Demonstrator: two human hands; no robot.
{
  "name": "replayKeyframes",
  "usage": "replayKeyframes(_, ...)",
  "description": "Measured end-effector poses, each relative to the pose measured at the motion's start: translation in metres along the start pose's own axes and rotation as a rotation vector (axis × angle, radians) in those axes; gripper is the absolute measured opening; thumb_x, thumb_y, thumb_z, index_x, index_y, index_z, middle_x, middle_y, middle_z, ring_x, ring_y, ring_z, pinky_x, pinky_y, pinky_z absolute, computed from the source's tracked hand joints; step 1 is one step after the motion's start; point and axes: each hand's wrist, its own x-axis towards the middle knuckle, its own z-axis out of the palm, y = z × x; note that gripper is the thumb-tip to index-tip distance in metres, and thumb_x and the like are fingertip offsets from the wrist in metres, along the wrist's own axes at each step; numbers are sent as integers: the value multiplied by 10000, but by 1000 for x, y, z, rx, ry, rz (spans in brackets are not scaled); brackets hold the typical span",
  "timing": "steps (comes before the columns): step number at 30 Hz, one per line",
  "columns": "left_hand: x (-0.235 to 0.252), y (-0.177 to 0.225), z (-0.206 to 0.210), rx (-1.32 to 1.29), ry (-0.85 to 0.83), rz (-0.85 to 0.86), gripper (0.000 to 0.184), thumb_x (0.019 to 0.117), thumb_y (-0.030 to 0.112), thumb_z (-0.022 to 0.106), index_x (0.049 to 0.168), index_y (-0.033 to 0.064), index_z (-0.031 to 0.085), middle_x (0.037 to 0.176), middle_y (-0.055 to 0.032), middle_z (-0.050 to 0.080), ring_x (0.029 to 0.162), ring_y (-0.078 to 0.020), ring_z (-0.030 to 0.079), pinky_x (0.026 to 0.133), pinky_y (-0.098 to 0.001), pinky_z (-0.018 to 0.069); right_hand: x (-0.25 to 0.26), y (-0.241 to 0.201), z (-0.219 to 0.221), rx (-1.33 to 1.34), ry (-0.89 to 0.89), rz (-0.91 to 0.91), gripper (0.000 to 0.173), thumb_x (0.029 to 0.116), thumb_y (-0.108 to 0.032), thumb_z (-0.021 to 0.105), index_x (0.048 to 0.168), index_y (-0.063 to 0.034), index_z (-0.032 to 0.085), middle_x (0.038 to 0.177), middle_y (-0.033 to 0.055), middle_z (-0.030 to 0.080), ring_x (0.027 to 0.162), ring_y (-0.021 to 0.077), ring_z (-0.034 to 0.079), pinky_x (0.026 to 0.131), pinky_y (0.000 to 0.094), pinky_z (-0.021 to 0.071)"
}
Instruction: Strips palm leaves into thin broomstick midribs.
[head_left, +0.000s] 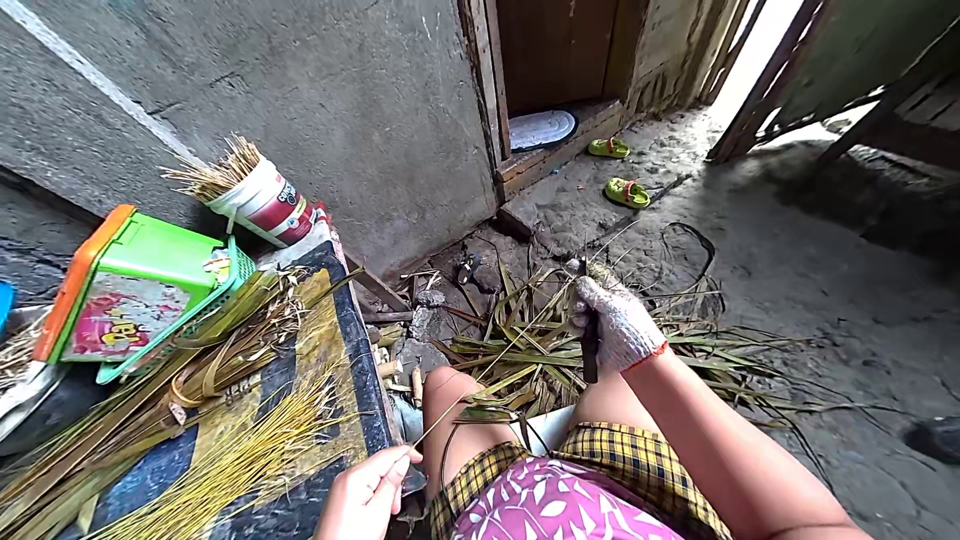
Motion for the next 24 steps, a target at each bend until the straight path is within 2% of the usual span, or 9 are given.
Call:
replayKeyframes(4, -6, -5, -10, -42, -24, -45, 274, 1004, 46, 493, 1059, 33, 761, 662, 64, 613, 551, 26, 522, 554, -158, 456, 9, -13, -12, -19, 52, -52, 212, 1094, -200, 433, 1256, -140, 557, 677, -14, 530, 523, 87, 529, 482, 239, 487)
replayKeyframes(8, -8, -11, -15, -78, -60, -25, 264, 1011, 54, 500, 1063, 31, 758, 658, 73, 607, 544, 33, 515, 546, -151, 451, 18, -23, -20, -72, 117, -69, 163, 1094, -228, 453, 1128, -122, 571, 672, -7, 530, 516, 96, 523, 483, 250, 487)
replayKeyframes(10, -8, -12, -17, -82, -77, -22, 255, 1009, 55, 508, 1061, 27, 756, 664, 75, 612, 548, 34, 520, 552, -150, 455, 18, -28, -21, -108, 107, -88, 173, 1094, -219, 450, 1186, -130, 565, 685, -4, 537, 514, 97, 530, 478, 247, 492)
replayKeyframes(16, -10, -18, -21, -127, -78, -47, 262, 1016, 42, 492, 1060, 17, 749, 651, 82, 599, 537, 39, 500, 541, -148, 435, 25, -38, -28, -138, 79, -159, 175, 1080, -204, 461, 1207, -154, 571, 679, -17, 527, 512, 90, 517, 474, 254, 484)
replayKeyframes(20, -15, -25, -27, -121, -58, -86, 261, 1021, 43, 493, 1061, 17, 750, 653, 78, 602, 535, 33, 503, 539, -155, 437, 33, -47, -40, -126, 143, -176, 161, 1078, -239, 476, 1188, -173, 574, 688, -30, 529, 516, 84, 515, 483, 256, 490)
replayKeyframes(22, -19, -30, -32, -131, -36, -110, 260, 1021, 41, 489, 1061, 13, 745, 655, 77, 599, 540, 25, 509, 547, -163, 446, 39, -56, -52, -123, 193, -188, 206, 1079, -284, 485, 1248, -206, 574, 714, -48, 534, 535, 72, 524, 505, 254, 502)
replayKeyframes(24, -21, -31, -36, -131, -16, -128, 262, 1022, 51, 490, 1064, 15, 746, 642, 83, 597, 526, 25, 501, 534, -163, 437, 46, -63, -65, -109, 262, -213, 189, 1080, -327, 476, 1206, -220, 568, 723, -67, 539, 541, 58, 525, 509, 243, 499)
